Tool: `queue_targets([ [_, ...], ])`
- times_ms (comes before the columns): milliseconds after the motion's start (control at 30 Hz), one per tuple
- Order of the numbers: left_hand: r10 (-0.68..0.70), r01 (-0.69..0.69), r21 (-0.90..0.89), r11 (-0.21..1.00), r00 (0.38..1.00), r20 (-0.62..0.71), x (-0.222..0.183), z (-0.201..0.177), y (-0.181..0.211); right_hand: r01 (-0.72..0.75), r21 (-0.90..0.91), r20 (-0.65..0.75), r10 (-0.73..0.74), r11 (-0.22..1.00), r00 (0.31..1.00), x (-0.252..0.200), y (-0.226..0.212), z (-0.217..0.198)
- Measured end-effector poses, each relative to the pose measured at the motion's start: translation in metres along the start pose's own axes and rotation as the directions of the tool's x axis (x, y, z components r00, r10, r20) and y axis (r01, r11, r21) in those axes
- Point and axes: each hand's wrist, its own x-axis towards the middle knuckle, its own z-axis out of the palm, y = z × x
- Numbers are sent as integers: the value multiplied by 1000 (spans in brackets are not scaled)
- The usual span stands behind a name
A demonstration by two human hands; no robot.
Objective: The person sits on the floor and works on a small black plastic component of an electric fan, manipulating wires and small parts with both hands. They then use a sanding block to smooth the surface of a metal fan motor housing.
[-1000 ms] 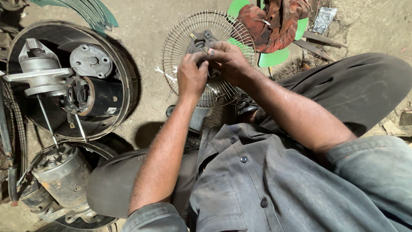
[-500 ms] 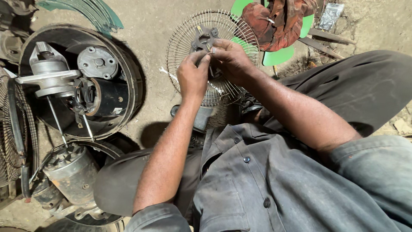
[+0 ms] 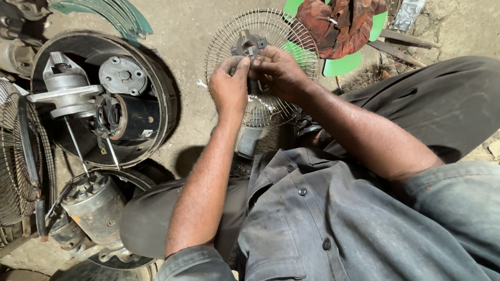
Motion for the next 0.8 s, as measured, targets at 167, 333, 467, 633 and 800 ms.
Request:
queue_targets([
  [167, 102, -101, 30, 994, 993, -58, 0, 0, -3, 1, 4, 42, -2, 1000, 999, -2, -2, 8],
  [333, 204, -188, 223, 956, 978, -51, -1, 1, -15, -19, -9, 9, 19, 1000, 1000, -5, -7, 19],
  [467, 334, -307, 364, 879, 943, -12, -2, 4, -26, -27, 6, 5, 27, 1000, 1000, -5, -9, 20],
  [633, 410, -380, 465, 800, 911, 40, -4, 4, -29, 1, -17, 27, -1, 1000, 1000, -4, -6, 15],
  [800, 443, -418, 494, 762, 894, 71, -7, 2, -19, 8, -53, -6, -8, 999, 1000, -1, -4, 12],
])
